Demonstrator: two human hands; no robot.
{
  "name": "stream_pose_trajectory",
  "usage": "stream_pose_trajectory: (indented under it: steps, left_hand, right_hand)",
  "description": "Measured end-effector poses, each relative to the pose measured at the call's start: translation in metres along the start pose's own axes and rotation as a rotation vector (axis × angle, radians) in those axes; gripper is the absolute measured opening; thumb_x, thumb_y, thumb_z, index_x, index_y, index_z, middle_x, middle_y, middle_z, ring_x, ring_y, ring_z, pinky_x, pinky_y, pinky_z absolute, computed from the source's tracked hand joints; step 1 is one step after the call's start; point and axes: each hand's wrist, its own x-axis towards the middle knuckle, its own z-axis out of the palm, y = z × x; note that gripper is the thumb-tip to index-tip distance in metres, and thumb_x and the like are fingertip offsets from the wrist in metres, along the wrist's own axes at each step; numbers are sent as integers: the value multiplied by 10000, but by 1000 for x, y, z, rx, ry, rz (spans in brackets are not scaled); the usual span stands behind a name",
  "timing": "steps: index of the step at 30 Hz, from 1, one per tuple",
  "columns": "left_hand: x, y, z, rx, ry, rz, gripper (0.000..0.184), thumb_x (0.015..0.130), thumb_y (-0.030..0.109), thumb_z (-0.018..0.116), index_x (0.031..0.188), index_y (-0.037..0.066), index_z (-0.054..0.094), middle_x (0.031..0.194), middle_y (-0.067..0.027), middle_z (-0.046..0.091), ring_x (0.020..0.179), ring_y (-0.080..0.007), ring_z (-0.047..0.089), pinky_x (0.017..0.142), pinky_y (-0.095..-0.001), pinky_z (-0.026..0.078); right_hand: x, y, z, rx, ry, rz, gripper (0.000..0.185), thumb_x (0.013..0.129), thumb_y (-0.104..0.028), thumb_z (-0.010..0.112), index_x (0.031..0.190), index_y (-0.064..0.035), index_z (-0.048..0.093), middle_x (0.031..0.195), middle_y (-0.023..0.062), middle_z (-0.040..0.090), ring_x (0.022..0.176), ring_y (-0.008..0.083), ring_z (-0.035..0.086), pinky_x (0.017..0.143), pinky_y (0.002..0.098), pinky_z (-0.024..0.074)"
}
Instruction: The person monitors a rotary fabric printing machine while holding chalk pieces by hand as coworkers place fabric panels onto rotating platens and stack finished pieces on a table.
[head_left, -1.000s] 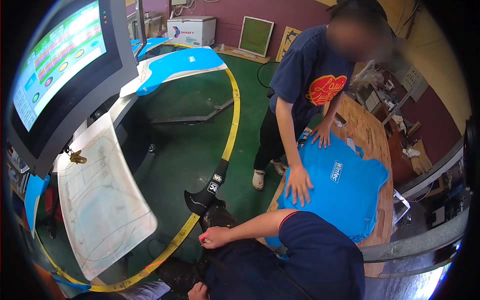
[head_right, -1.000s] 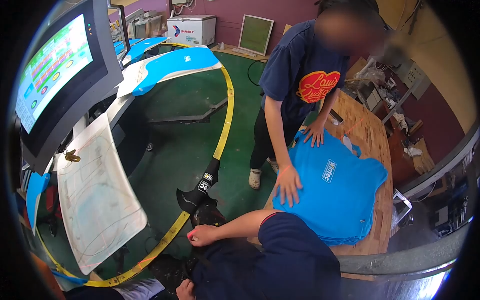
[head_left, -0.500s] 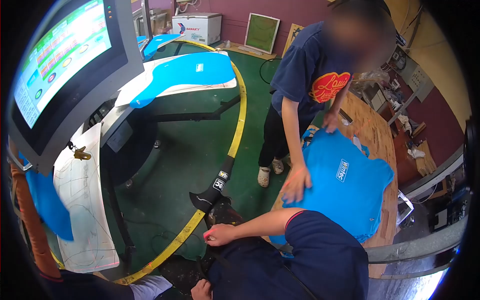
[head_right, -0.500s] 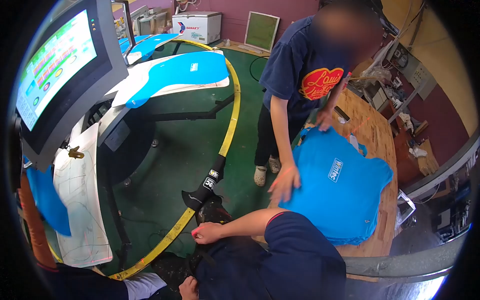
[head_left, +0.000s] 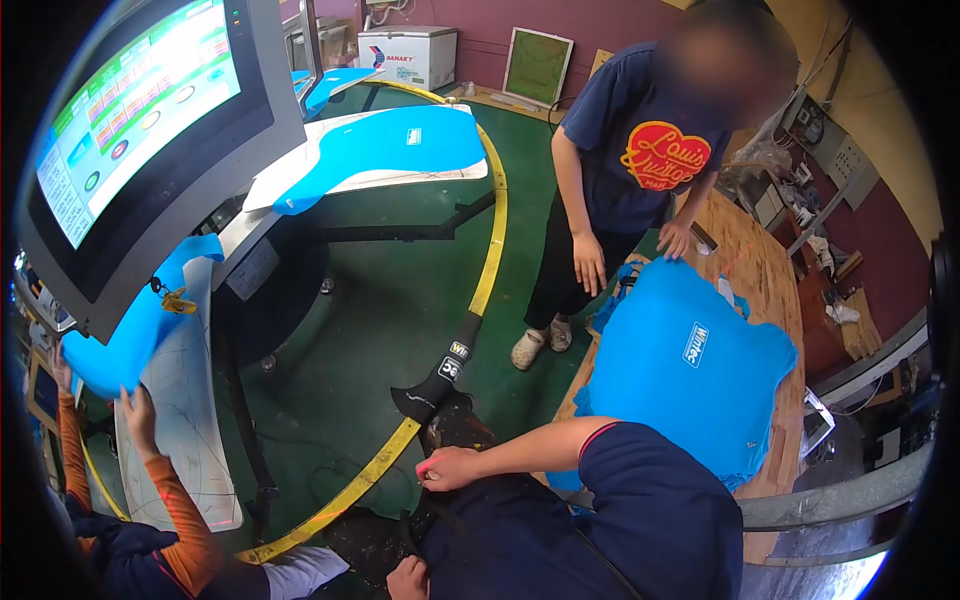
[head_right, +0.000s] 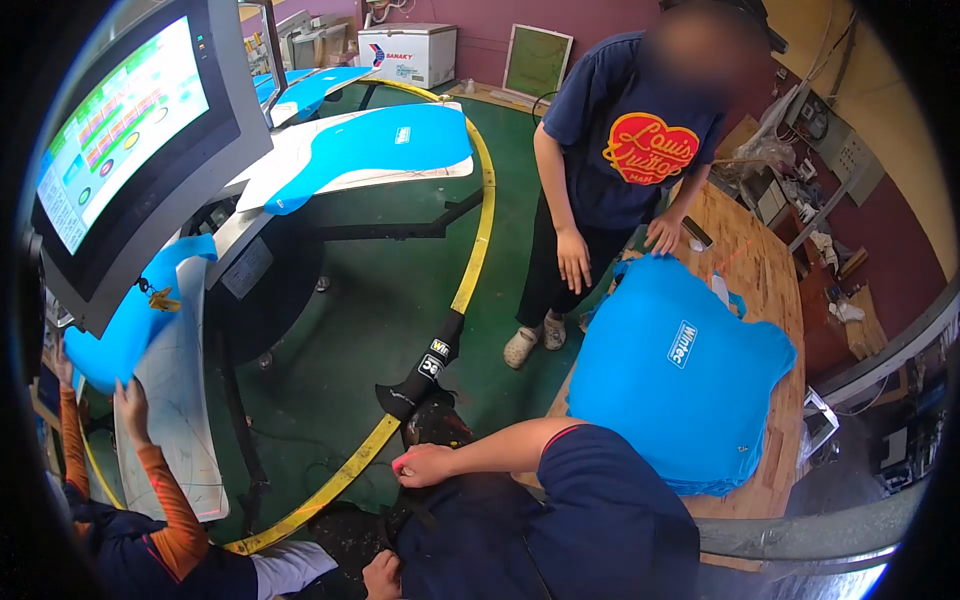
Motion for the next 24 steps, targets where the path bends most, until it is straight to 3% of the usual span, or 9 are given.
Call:
stream_pose_trajectory:
  steps: [8, 17, 20, 24]
  left_hand:
    - [1, 3, -2, -22, -7, -18, 355, 792, 71, 665, 1147, 76, 665, 1185, -183, 672, 1011, -421, 670, 805, -472, 563]
    - [-9, -6, 5, 32, -80, -33, 417, 827, 127, 688, 1239, 98, 626, 1267, -176, 652, 1093, -414, 660, 839, -489, 557]
    - [6, -5, 9, 23, 15, 12, 215, 711, 209, 688, 865, 90, 597, 895, -77, 607, 822, -306, 658, 618, -415, 524]
    - [2, -9, 12, 54, 4, 1, 225, 718, 231, 694, 859, 80, 607, 876, -80, 618, 811, -309, 665, 628, -405, 528]
  right_hand:
    - [-1, -1, 0, 9, -10, 18, 266, 933, -352, 612, 1055, -128, 686, 945, 165, 738, 904, 404, 701, 804, 498, 556]
    - [2, 3, 2, -10, -15, 13, 267, 928, -365, 607, 1053, -142, 686, 949, 169, 738, 917, 408, 701, 815, 507, 554]
    - [4, 4, 3, -11, -29, 41, 273, 920, -376, 602, 1052, -153, 690, 944, 167, 738, 928, 404, 703, 842, 514, 558]
    - [3, 2, 3, -36, -17, 27, 267, 925, -368, 616, 1043, -137, 679, 936, 172, 733, 912, 407, 698, 815, 514, 549]
